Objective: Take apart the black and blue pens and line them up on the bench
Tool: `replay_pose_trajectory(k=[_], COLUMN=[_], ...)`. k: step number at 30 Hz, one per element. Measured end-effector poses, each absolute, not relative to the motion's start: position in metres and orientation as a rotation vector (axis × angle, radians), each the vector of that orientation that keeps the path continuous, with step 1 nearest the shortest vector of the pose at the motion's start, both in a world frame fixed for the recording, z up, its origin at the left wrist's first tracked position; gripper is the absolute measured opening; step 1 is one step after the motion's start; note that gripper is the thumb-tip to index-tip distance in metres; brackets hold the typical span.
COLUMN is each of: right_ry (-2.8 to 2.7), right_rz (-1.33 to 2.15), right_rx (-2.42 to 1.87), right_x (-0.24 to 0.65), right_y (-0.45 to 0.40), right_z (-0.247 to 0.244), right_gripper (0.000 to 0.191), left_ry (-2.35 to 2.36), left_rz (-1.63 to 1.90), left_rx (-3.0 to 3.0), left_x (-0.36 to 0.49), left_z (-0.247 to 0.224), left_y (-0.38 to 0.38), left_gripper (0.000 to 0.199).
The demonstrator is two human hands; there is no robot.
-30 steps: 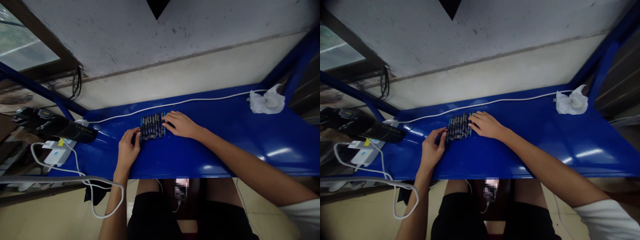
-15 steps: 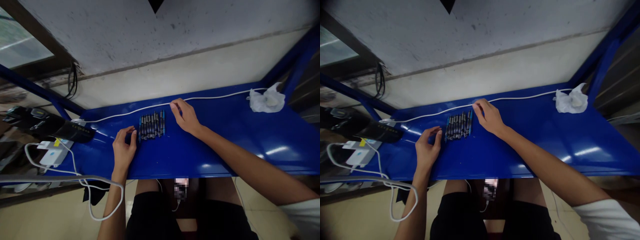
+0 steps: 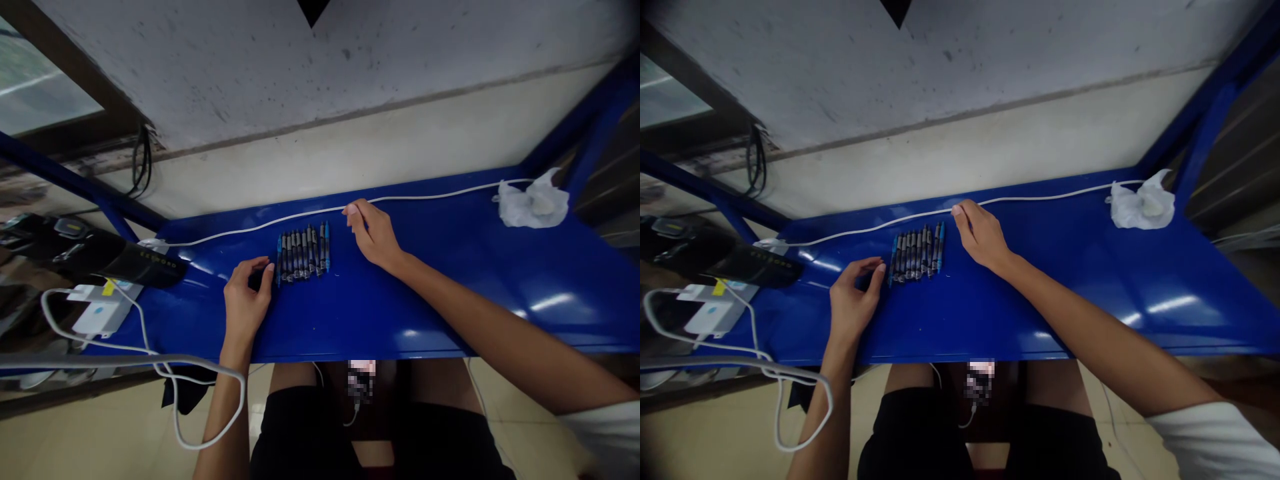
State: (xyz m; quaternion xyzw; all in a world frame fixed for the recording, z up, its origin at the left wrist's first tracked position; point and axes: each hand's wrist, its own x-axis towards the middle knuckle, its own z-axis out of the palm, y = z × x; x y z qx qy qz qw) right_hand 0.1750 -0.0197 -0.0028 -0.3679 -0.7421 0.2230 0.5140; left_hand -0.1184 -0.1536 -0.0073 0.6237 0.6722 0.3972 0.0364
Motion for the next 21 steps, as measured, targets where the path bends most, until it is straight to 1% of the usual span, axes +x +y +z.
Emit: replay_pose_trajectory(k=[15, 21], right_ry=[-1.862, -1.91], right_rz=[0.537, 0.515], right_rx=[-0.895, -0.868], right_x=[0.1743, 0.174], right_y=[-0.0211, -0.0194], right_z=[-0.0006, -0.0033], right_gripper=[0.045, 0.041], left_ry=[2.066, 2.045], left_rz=[1.13, 1.122], left_rx=[2.019, 2.039], left_x=[-0.1213, -0.1187], left_z=[-0.0096, -0.0066], left_y=[-0.1523, -0.1519], left_gripper=[0.024, 0.02])
